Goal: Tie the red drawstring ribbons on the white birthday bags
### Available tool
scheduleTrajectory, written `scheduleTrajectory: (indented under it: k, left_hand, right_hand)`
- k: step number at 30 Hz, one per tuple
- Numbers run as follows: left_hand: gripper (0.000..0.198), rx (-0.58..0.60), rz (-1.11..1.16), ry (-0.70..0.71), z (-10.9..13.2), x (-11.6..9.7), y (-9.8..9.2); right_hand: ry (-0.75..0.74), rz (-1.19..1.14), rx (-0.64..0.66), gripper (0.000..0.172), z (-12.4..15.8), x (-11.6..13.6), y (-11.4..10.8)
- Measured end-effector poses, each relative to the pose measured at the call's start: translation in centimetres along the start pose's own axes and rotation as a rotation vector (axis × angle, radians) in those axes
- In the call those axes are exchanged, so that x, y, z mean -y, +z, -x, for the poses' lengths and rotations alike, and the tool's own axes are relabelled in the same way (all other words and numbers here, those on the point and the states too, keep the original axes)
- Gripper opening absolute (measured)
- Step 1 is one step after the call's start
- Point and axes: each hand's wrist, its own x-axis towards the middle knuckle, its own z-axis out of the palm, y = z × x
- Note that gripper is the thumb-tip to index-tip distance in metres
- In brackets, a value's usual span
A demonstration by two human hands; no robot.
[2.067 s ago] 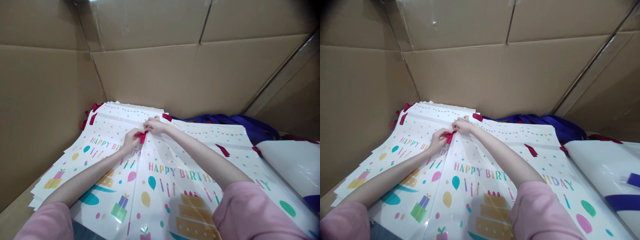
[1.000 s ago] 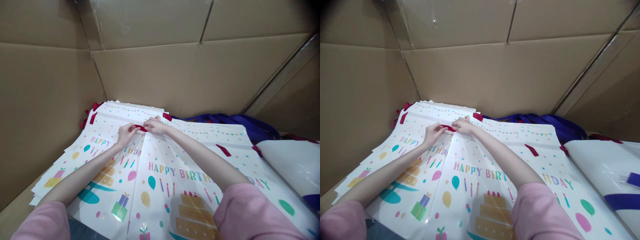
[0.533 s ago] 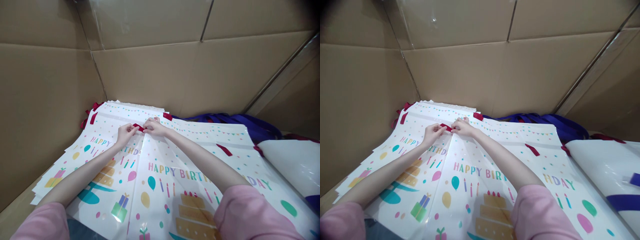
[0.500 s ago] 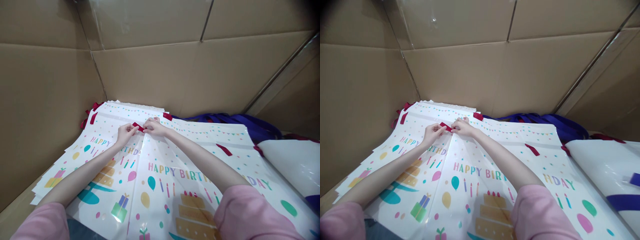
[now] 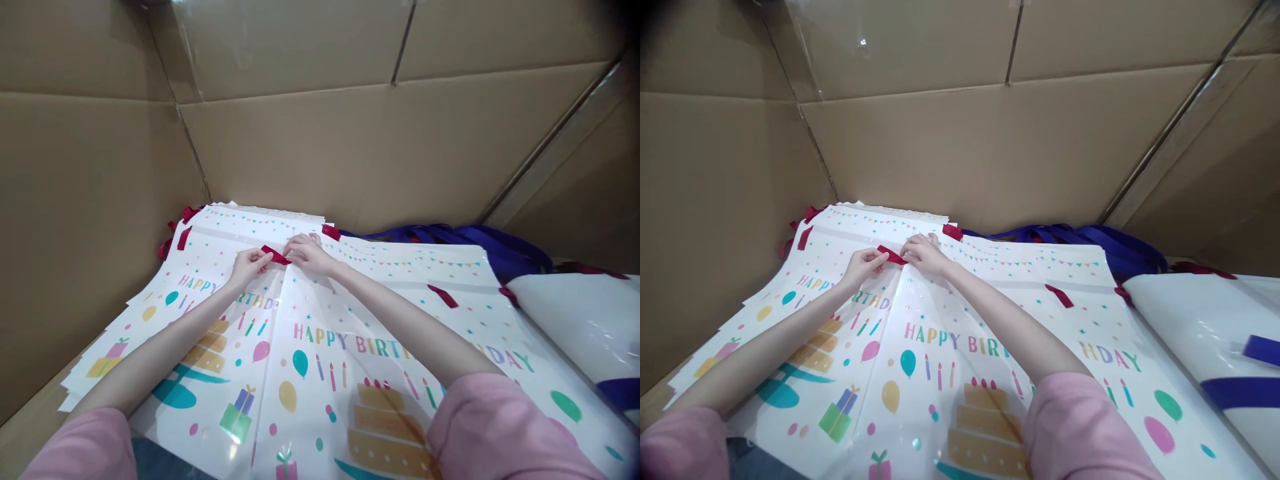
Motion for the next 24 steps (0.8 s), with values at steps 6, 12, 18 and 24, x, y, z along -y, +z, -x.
scheduleTrajectory:
  k: [6,12,18,24]
  left_hand:
    - [0.036,-0.014,-0.033,0.063,0.7,0.2,-0.2]
    - [0.040,-0.069,-0.026,0.029,0.8,0.8,-0.5]
    - [0.041,-0.098,-0.034,-0.026,0.2,1.8,-0.3]
    - [0.043,-0.114,-0.039,-0.052,0.5,1.6,0.0]
  right_hand:
    - [0.265,0.110,-0.230,0.022,7.0,-3.1,-3.8]
    - [0.782,0.145,-0.140,0.017,20.2,-8.0,-8.3]
    - [1.032,0.087,-0.048,0.015,27.6,-8.6,-9.7]
    - [1.056,0.050,-0.094,0.022,27.8,-9.8,-8.5]
